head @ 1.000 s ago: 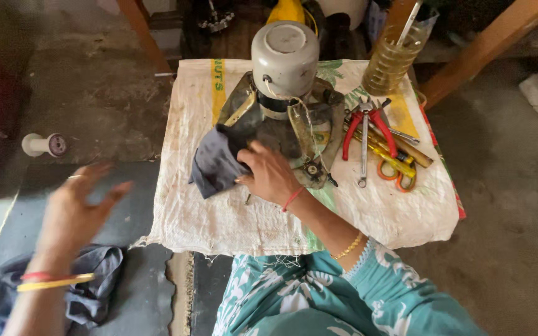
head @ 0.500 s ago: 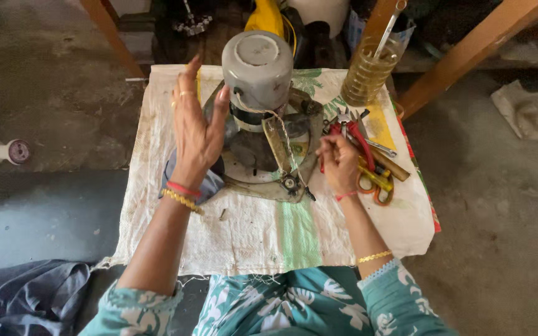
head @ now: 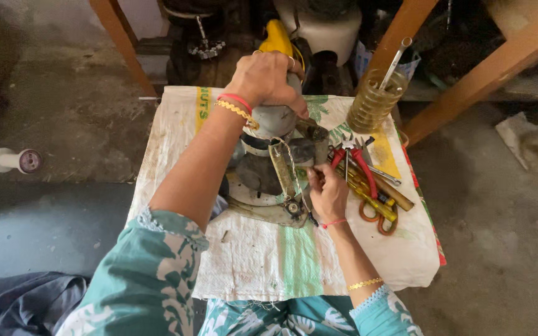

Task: The person works on a sewing machine, adjusting a cord and wiping the machine with a cloth. They use a wrench to tighten a bolt on the machine's base.

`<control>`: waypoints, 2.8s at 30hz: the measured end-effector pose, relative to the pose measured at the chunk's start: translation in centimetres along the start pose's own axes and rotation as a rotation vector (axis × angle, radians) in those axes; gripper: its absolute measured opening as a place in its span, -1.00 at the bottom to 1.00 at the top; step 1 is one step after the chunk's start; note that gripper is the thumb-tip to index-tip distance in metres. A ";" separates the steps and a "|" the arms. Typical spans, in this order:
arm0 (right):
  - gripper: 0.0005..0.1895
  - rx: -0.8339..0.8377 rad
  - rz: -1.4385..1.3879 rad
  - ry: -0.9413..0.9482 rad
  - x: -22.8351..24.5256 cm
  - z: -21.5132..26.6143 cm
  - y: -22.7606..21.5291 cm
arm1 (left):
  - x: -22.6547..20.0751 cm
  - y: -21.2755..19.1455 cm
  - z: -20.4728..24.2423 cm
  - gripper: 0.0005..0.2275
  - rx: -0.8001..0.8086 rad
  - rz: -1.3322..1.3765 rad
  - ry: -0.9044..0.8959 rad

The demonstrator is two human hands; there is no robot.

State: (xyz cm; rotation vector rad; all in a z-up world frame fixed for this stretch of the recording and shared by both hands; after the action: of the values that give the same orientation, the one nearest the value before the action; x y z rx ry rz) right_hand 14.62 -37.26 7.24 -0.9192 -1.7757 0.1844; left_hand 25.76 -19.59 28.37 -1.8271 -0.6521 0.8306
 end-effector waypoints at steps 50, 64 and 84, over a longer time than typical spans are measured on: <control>-0.75 -0.095 -0.405 -0.074 8.7 1.1 3.6 | -0.7 14.1 16.9 -0.87 -1.005 1.006 -0.336; -0.81 0.040 -0.850 0.031 7.0 1.0 5.2 | 1.0 17.3 16.1 -0.59 -0.880 1.506 -0.113; -0.77 0.218 -0.626 -0.069 10.1 1.1 3.4 | 3.2 19.5 15.9 -0.69 -0.899 1.636 -0.214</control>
State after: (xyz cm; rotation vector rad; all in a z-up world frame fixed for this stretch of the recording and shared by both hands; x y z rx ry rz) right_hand 14.12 -27.92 12.45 -0.1793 -1.9752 0.0030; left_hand 16.64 -15.58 5.08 -3.0236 0.7366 1.9609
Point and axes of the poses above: each hand's wrist, its own z-axis away from the middle knuckle, its own y-axis out of the palm, x = y × z, the point moved 7 cm from there along -z, towards the middle knuckle, and after that the axes turned 10 degrees about y, right-handed, at the moved point
